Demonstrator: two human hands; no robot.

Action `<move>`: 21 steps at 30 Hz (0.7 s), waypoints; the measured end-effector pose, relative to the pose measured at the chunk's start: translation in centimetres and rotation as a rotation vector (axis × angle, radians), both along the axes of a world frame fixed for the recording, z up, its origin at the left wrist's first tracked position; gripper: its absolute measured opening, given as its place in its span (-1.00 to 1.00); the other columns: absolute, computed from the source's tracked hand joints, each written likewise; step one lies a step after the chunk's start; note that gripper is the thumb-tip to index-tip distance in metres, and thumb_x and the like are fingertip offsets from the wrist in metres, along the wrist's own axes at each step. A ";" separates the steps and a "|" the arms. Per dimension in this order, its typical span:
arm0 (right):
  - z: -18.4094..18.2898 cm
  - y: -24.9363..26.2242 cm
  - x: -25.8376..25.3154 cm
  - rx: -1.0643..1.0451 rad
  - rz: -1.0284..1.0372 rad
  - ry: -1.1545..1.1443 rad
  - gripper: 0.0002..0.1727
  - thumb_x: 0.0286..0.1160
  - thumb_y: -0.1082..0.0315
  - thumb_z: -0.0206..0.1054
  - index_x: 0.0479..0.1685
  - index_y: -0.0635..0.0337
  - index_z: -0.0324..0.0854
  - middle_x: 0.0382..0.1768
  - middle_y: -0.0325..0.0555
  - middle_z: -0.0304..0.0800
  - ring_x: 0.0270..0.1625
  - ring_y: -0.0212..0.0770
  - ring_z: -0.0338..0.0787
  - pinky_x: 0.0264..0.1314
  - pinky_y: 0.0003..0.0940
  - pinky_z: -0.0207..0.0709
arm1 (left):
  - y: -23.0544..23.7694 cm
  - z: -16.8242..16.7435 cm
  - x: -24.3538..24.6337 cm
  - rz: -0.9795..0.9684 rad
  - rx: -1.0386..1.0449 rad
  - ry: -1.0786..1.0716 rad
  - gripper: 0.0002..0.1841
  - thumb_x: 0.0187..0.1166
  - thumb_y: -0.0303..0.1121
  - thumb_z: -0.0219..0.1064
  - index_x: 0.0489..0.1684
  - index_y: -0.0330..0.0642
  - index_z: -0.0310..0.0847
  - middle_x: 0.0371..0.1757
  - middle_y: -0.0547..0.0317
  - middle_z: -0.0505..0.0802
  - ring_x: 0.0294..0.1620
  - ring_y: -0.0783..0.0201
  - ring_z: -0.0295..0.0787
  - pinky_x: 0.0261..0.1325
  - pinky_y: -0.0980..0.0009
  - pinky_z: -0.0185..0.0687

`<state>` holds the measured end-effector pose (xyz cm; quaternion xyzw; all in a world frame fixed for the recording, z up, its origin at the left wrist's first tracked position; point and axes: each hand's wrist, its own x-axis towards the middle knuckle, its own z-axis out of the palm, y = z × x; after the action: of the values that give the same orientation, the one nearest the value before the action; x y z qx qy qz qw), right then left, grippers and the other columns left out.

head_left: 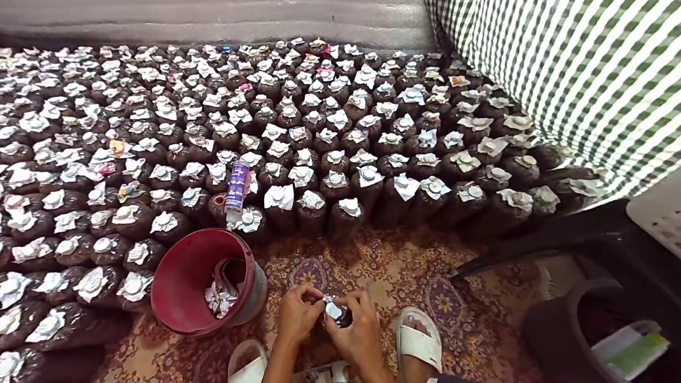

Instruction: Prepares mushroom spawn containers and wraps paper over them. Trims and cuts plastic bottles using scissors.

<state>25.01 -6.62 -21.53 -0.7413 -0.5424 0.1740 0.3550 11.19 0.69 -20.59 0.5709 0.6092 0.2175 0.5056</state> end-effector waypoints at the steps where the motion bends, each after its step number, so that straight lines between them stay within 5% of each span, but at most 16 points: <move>1: 0.1 -0.2 0.3 -0.010 -0.005 0.032 -0.61 -0.05 0.06 0.61 -0.17 0.00 0.89 0.15 -0.04 0.76 0.23 0.07 0.71 0.18 0.19 0.57 | 0.1 -0.6 -0.2 0.058 -0.056 -0.079 -0.72 0.34 -0.28 0.54 -0.02 -0.13 0.82 0.00 0.13 0.86 0.03 0.25 0.79 0.12 0.25 0.72; 3: 0.5 -0.9 0.8 -0.066 0.005 0.196 -0.63 0.01 0.04 0.64 -0.17 -0.01 0.90 0.36 -0.02 0.70 0.43 0.07 0.62 0.40 0.14 0.51 | 0.0 -1.8 -0.3 0.194 -0.305 -0.216 -0.55 0.61 -0.16 0.37 0.35 -0.27 0.63 0.28 -0.13 0.78 0.25 0.03 0.73 0.21 0.05 0.65; 5: 1.0 -1.6 1.1 -0.146 0.006 0.443 -0.71 0.18 0.06 0.59 -0.24 0.04 0.90 0.36 -0.03 0.70 0.43 -0.09 0.63 0.38 -0.10 0.59 | -0.6 -2.9 -0.3 0.301 -0.646 -0.313 -0.36 0.74 0.10 0.16 0.56 -0.25 0.45 0.43 -0.20 0.68 0.39 -0.09 0.63 0.33 -0.17 0.56; 7: 1.4 -2.1 1.5 -0.229 -0.001 0.654 -0.75 0.36 0.14 0.49 -0.25 0.14 0.87 0.16 -0.08 0.81 0.24 -0.23 0.75 0.24 -0.25 0.66 | -2.0 -3.9 -0.3 0.393 -0.880 -0.380 -0.33 0.62 0.26 0.20 0.41 -0.17 0.52 0.15 -0.13 0.78 0.10 -0.03 0.76 0.11 -0.12 0.68; 9: 2.3 -2.0 1.7 -0.358 -0.039 0.799 -0.75 0.53 0.24 0.43 -0.04 0.24 0.82 -0.01 -0.05 0.86 0.01 -0.24 0.80 0.08 -0.23 0.67 | -3.5 -4.6 -1.0 0.416 -0.941 -0.442 -0.40 0.55 0.21 0.30 0.31 -0.10 0.59 0.01 -0.07 0.83 -0.04 0.02 0.81 -0.01 -0.07 0.74; 11: 3.9 -2.0 1.9 -0.466 -0.103 0.821 -0.68 0.56 0.30 0.41 0.19 0.27 0.74 0.09 0.06 0.84 0.11 -0.13 0.82 0.22 -0.12 0.69 | -4.1 -4.5 -1.5 0.355 -0.915 -0.452 -0.48 0.57 0.16 0.28 0.24 -0.06 0.60 -0.08 0.00 0.83 -0.13 0.08 0.81 -0.10 -0.01 0.75; 13: 6.6 -2.4 2.2 -0.524 -0.159 0.823 -0.39 0.53 0.15 0.47 0.50 0.27 0.52 0.32 0.20 0.72 0.31 0.02 0.76 0.40 0.01 0.61 | -4.1 -2.4 -1.7 0.277 -0.791 -0.447 -0.58 0.64 0.05 0.25 0.20 -0.07 0.62 -0.16 0.06 0.85 -0.23 0.16 0.82 -0.20 0.08 0.77; 16: 12.0 -4.7 2.9 -0.448 -0.185 0.939 0.18 0.35 -0.10 0.57 0.89 0.21 -0.07 0.58 0.35 0.47 0.51 0.16 0.63 0.51 0.14 0.54 | -3.7 5.1 -1.3 -0.024 -0.509 -0.559 -0.57 0.66 -0.12 0.21 0.43 -0.05 0.45 -0.06 0.28 0.91 -0.14 0.44 0.88 -0.07 0.35 0.86; 18: 16.3 -7.1 3.8 -0.263 -0.168 1.094 0.31 0.28 -0.03 0.64 0.93 0.17 -0.28 0.52 0.30 0.54 0.41 0.06 0.73 0.42 0.04 0.66 | -2.8 10.5 -0.6 -0.534 -0.278 -0.660 0.09 0.53 0.10 0.37 0.89 -0.18 -0.38 0.61 0.26 0.57 0.46 0.51 0.61 0.50 0.37 0.61; 19: 18.4 -8.6 4.7 -0.145 -0.138 1.168 0.31 0.27 0.03 0.66 0.91 0.17 -0.30 0.46 0.23 0.60 0.34 -0.02 0.78 0.39 -0.01 0.71 | -2.7 13.8 0.4 -0.762 -0.152 -0.675 0.29 0.48 0.31 0.34 0.88 -0.26 -0.65 0.84 0.10 0.24 0.71 0.39 0.36 0.69 0.26 0.43; 21: 22.6 -13.0 7.2 0.099 -0.056 1.316 0.03 0.30 0.14 0.61 0.75 0.16 0.01 0.23 0.00 0.77 0.17 -0.17 0.85 0.27 -0.13 0.78 | -4.3 19.5 2.5 -1.018 -0.006 -0.752 0.31 0.38 0.48 0.28 0.94 -0.17 -0.52 0.93 -0.06 0.02 0.79 0.04 0.28 0.58 -0.03 0.54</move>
<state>32.23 -19.61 1.03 -0.4767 -0.1999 0.5562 0.6507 13.73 -3.60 -1.10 0.6722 0.0425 0.1337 0.7270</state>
